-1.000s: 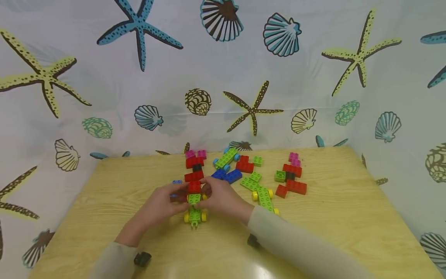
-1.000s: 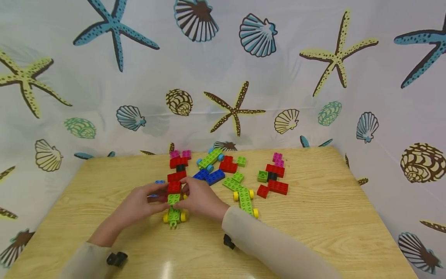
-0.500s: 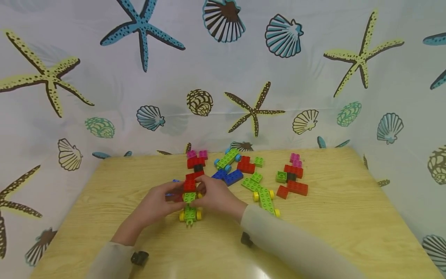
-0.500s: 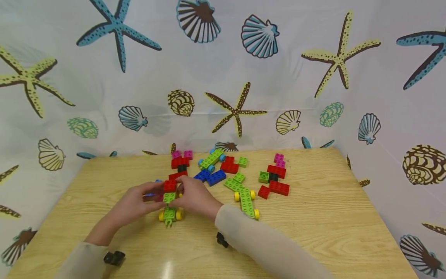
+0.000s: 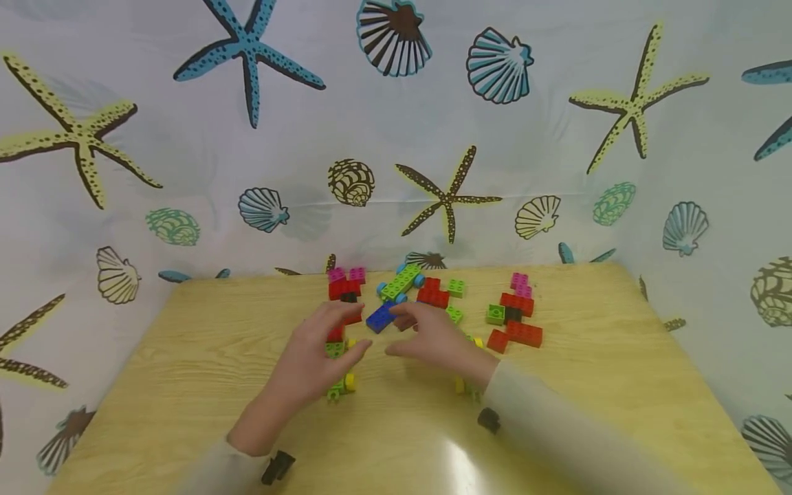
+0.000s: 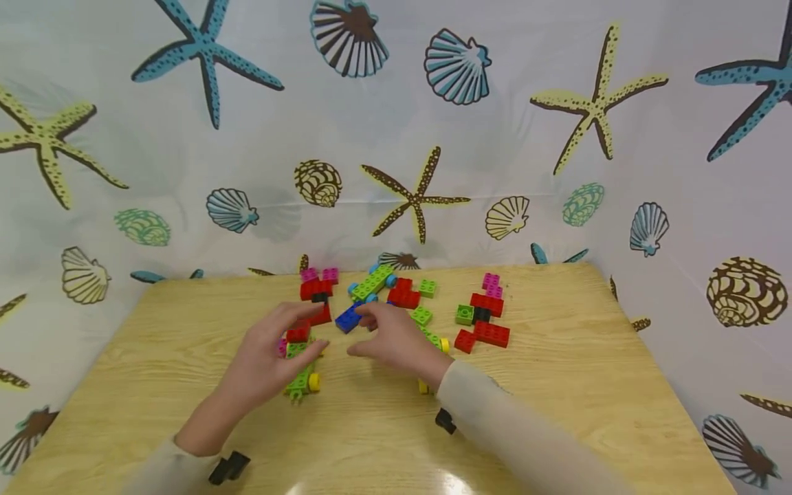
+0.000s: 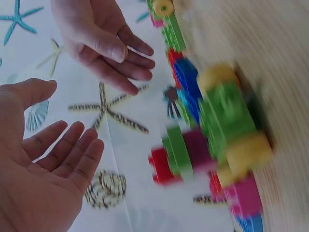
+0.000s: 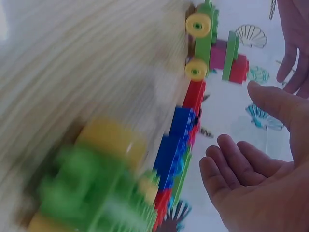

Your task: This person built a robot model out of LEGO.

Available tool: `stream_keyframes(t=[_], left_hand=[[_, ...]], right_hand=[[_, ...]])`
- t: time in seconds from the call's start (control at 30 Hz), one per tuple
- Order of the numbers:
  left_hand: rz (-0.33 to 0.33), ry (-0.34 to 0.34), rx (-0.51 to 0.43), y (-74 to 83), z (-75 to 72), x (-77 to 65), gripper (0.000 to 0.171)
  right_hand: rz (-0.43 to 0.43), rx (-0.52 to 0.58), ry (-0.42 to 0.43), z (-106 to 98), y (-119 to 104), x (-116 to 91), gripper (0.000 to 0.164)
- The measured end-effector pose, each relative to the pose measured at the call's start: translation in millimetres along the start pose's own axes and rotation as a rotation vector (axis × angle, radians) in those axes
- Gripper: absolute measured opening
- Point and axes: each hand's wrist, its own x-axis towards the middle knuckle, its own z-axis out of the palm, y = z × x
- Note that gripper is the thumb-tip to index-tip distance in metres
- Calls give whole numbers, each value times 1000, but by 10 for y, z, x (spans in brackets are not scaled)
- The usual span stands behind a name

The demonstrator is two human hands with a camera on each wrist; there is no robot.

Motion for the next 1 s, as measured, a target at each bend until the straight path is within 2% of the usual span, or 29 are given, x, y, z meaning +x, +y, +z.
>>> stream_keyframes(t=[0.13, 0.3, 0.4, 0.5, 0.6, 0.73, 1.0], left_hand=[[-2, -114, -50, 166, 236, 112, 53], [-89, -327, -99, 304, 545, 248, 49], [-134, -447, -97, 339, 725, 322, 59], [-143, -525, -65, 346, 886, 387, 73], [-128, -557, -40, 346, 1013, 428, 84], [-106, -560, -10, 373, 1118, 470, 92], [-109, -576, 54, 402, 1237, 529, 95]], right_hand=[[24, -47, 23, -255, 211, -134, 69], [79, -97, 5, -543, 528, -324, 67], [68, -146, -16, -688, 702, -457, 69], [47, -184, -42, -792, 841, -580, 75], [40, -219, -73, -833, 953, -663, 83], [20, -251, -91, -854, 1056, -730, 92], [20, -248, -97, -846, 1119, -762, 92]])
